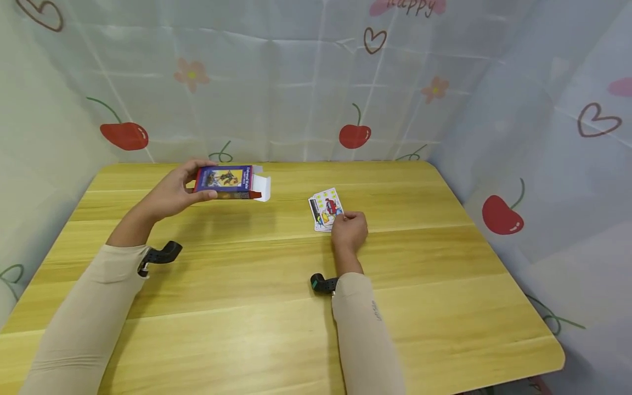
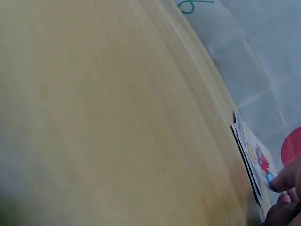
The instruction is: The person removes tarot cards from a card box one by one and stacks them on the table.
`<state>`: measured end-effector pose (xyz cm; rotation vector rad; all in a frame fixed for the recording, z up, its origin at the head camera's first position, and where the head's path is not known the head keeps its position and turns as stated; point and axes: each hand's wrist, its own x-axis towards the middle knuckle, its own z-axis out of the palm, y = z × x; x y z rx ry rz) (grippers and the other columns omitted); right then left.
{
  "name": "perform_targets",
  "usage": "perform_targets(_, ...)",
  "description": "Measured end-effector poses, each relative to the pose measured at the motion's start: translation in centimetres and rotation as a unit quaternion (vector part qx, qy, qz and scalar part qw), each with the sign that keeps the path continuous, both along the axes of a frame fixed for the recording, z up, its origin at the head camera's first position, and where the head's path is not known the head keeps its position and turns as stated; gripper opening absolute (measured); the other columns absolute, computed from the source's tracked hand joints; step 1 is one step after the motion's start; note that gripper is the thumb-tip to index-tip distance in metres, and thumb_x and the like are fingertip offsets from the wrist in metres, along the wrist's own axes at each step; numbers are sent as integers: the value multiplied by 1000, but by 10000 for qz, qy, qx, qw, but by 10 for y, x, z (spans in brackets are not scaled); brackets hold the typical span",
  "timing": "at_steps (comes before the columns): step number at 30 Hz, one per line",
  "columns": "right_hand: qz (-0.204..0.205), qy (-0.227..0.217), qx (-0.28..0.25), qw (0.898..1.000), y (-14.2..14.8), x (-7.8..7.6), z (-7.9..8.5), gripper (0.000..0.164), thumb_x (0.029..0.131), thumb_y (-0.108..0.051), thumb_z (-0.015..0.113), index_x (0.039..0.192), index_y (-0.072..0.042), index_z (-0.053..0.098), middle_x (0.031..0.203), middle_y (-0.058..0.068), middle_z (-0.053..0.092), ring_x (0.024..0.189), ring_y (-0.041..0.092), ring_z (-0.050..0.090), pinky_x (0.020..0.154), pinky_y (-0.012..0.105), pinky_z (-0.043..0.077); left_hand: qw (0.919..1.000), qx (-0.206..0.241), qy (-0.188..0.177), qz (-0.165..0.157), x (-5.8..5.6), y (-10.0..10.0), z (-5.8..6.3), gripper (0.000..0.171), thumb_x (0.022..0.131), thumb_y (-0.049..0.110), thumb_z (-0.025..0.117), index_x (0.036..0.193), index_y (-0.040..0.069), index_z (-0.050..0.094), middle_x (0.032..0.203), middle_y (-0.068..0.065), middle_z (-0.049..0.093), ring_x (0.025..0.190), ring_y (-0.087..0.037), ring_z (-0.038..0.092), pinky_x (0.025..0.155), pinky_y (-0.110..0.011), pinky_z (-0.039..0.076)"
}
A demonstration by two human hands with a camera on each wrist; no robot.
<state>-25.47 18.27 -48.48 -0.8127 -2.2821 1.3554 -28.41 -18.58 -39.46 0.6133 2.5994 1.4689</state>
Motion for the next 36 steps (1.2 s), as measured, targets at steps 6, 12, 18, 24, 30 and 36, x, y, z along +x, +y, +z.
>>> perform_targets(6, 397, -736, 1024, 9912, 3, 0, 5, 21, 92, -17, 55, 93, -4, 71, 100, 15, 70, 93, 33, 64, 80, 46, 53, 10000, -97, 3, -18, 0, -1, 1, 67, 91, 31, 71, 146, 13, 37, 146, -13, 41, 128, -30, 46, 99, -46, 51)
perform_targets(12, 496, -872, 1243, 9872, 1, -2, 7, 22, 91, -17, 54, 89, -5, 71, 97, 14, 72, 90, 32, 65, 77, 45, 54, 9999, -104, 58, 6, 1, -3, 3, 66, 91, 28, 72, 145, 12, 38, 144, -13, 42, 128, -30, 47, 98, -43, 50)
perform_targets(18, 562, -588, 842, 9931, 7, -1, 6, 21, 92, -19, 54, 96, -4, 69, 100, 14, 69, 91, 33, 64, 76, 45, 53, 10000, 12, 21, -9, 2, -1, 0, 67, 91, 27, 72, 145, 12, 38, 144, -13, 41, 127, -30, 47, 95, -36, 53)
perform_targets(24, 1346, 287, 213, 9903, -1, 3, 23, 23, 95, -24, 59, 103, -3, 65, 90, 8, 61, 79, 22, 56, 67, 33, 46, 9999, 93, -16, -95, 1, 3, -3, 67, 90, 27, 72, 145, 12, 38, 145, -13, 41, 126, -30, 47, 98, -42, 52)
perform_targets(30, 3270, 1123, -413, 9374, -47, 3, 72, 21, 96, -26, 65, 101, -6, 66, 79, 2, 61, 68, 11, 54, 60, 25, 43, 9999, 86, 28, -44, 1, 1, -4, 67, 90, 27, 73, 146, 13, 38, 144, -13, 41, 125, -29, 47, 97, -42, 52)
perform_targets(36, 4244, 443, -1098, 8977, -82, -8, 101, 17, 98, -25, 63, 104, -10, 66, 80, 1, 65, 46, 9, 30, 44, 23, 26, 9999, 148, 54, -66, -1, 3, -5, 68, 90, 29, 72, 146, 13, 37, 145, -13, 41, 125, -30, 48, 96, -40, 53)
